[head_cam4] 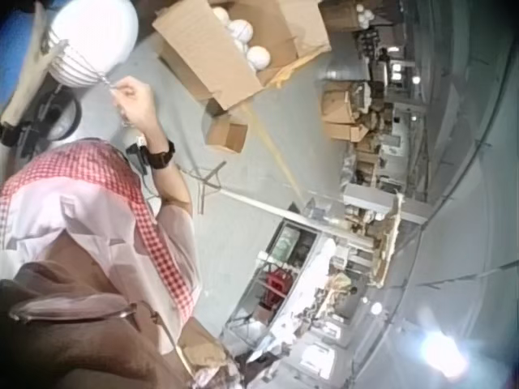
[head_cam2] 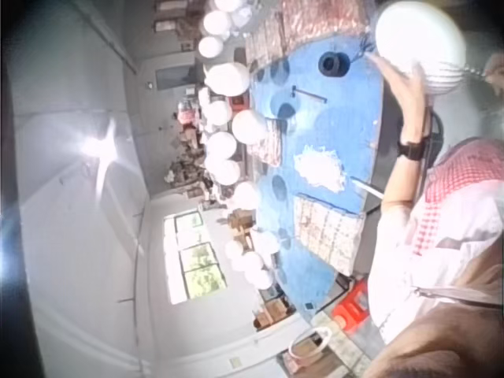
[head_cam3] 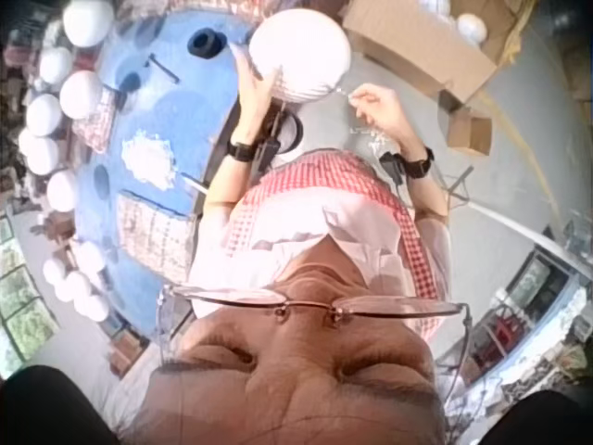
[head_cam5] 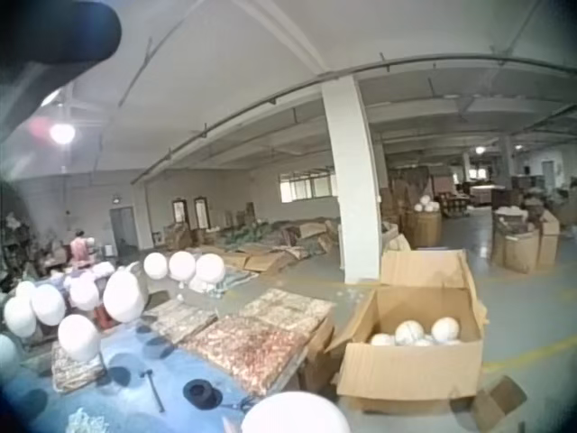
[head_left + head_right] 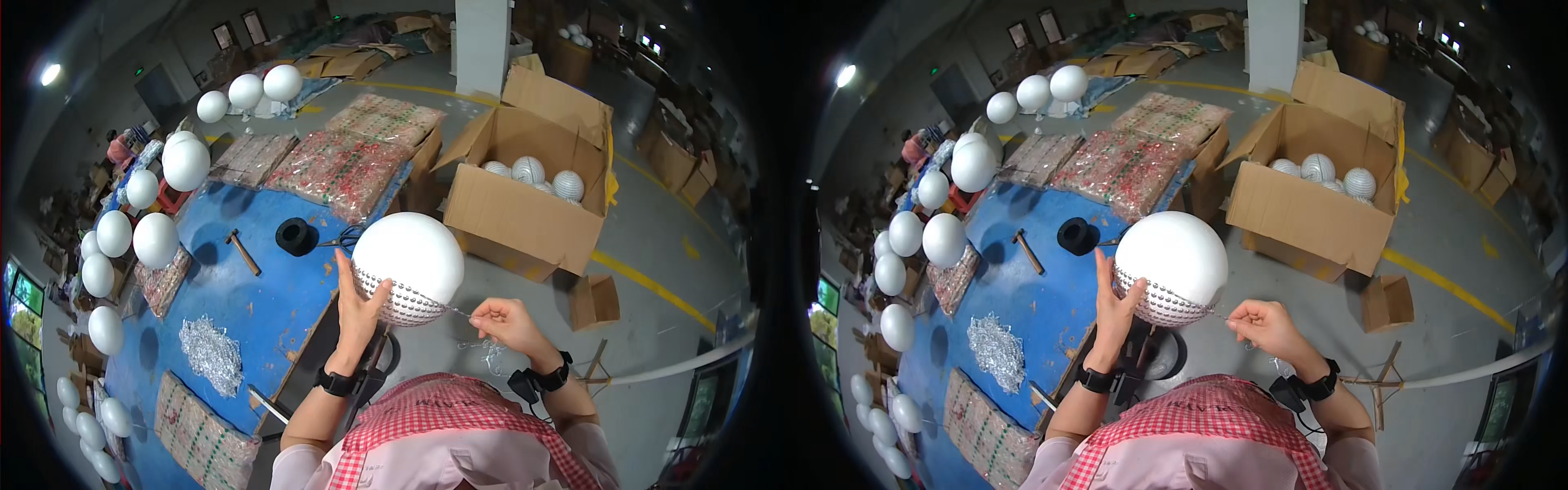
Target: The person wraps a string of beads around a foam ball, pressing them into the surface. Then, they pick up a bundle of silver tinsel from the table and begin to untangle it.
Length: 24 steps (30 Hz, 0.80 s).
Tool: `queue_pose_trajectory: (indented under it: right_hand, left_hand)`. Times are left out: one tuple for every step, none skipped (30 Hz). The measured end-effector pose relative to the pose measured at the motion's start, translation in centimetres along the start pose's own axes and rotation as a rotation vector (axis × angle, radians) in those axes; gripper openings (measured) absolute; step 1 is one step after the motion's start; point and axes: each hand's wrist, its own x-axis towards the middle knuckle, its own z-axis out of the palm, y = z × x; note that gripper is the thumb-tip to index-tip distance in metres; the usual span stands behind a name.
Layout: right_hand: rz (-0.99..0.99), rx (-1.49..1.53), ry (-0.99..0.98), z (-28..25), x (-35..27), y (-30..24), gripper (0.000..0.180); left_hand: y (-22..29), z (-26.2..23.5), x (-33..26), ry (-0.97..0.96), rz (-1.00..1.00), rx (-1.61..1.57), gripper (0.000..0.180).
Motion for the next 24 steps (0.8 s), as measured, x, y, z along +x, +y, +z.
queue_pose_trajectory:
  right_hand:
    - [-0.023,-0.005,-0.016,0.0,-0.4,-0.4,0.010]
    - [-0.045,-0.009,-0.033,0.1,-0.8,-0.8,0.010]
    - [-0.047,-0.007,-0.034,0.4,-1.2,-1.2,0.010]
    - [-0.087,0.043,-0.098,0.9,-1.6,-1.5,0.010]
    - [-0.127,0.095,-0.163,1.4,-1.8,-1.8,0.011]
    - [-0.129,0.095,-0.161,1.5,-1.9,-2.1,0.011]
    - [-0.137,0.079,-0.186,1.7,-1.9,-2.3,0.011]
    - [-0.146,0.062,-0.212,1.7,-1.8,-2.4,0.011]
    - [-0.149,0.062,-0.214,1.7,-1.7,-2.3,0.011]
    - [-0.128,0.103,-0.178,1.7,-1.5,-2.1,0.011]
    - [-0.107,0.142,-0.143,1.6,-1.2,-1.8,0.012]
    - [-0.107,0.142,-0.142,1.4,-1.0,-1.3,0.012]
    - [-0.103,0.135,-0.092,1.1,-0.5,-0.6,0.013]
    - [-0.098,0.127,-0.042,0.8,-0.1,-0.1,0.015]
    - [-0.097,0.126,-0.042,0.5,0.2,0.2,0.015]
    - [-0.078,0.168,-0.042,0.2,0.5,0.5,0.016]
    - [-0.058,0.210,-0.042,0.1,0.7,0.8,0.018]
    - [-0.058,0.210,-0.042,0.1,1.0,1.1,0.018]
    - [-0.057,0.184,-0.026,0.1,1.3,1.4,0.018]
    - [-0.056,0.157,-0.010,0.2,1.5,1.5,0.019]
    - [-0.055,0.157,-0.011,0.2,1.6,1.6,0.019]
    - [-0.054,0.147,0.001,0.2,1.7,1.6,0.018]
    - [-0.053,0.138,0.013,0.2,1.7,1.7,0.018]
    - [-0.052,0.137,0.014,0.2,1.9,1.9,0.018]
  left_hand:
    - [0.2,0.0,0.0,-0.027,-0.021,-0.074,0.095]
    - [0.3,0.0,-0.1,-0.054,-0.042,-0.148,0.091]
    - [0.0,-0.1,-0.1,-0.052,-0.042,-0.146,0.091]
    - [-0.5,-0.1,-0.1,-0.040,-0.010,-0.085,0.090]
    - [-0.7,-0.2,-0.1,-0.027,0.022,-0.023,0.088]
    - [-0.6,-0.1,-0.1,-0.029,0.024,-0.023,0.088]
    - [-0.5,0.1,-0.1,-0.018,0.020,-0.022,0.088]
    - [-0.3,0.1,-0.1,-0.006,0.017,-0.021,0.088]
    - [-0.1,0.0,-0.1,-0.004,0.019,-0.020,0.088]
    - [0.0,-0.1,0.0,0.001,-0.001,-0.050,0.087]
    - [0.1,-0.2,0.0,0.006,-0.021,-0.080,0.086]
    - [0.1,-0.3,0.0,0.005,-0.021,-0.081,0.086]
    - [0.0,-0.4,0.1,0.001,-0.047,-0.116,0.084]
    - [-0.1,-0.5,0.1,-0.003,-0.074,-0.152,0.083]
    - [-0.2,-0.6,0.1,-0.003,-0.074,-0.153,0.083]
    - [-0.4,-0.5,0.1,0.004,-0.091,-0.152,0.083]
    - [-0.7,-0.5,0.1,0.010,-0.108,-0.151,0.082]
    - [-1.1,-0.5,0.1,0.011,-0.108,-0.151,0.082]
    - [-1.6,-0.5,0.2,0.024,-0.093,-0.145,0.082]
    - [-2.0,-0.5,0.2,0.038,-0.077,-0.138,0.081]
    - [-2.2,-0.5,0.2,0.038,-0.078,-0.138,0.081]
    - [-2.4,-0.5,0.2,0.061,-0.090,-0.067,0.079]
    - [-2.4,-0.6,0.2,0.085,-0.101,0.004,0.077]
    - [-2.2,-0.5,0.1,0.084,-0.102,0.003,0.077]
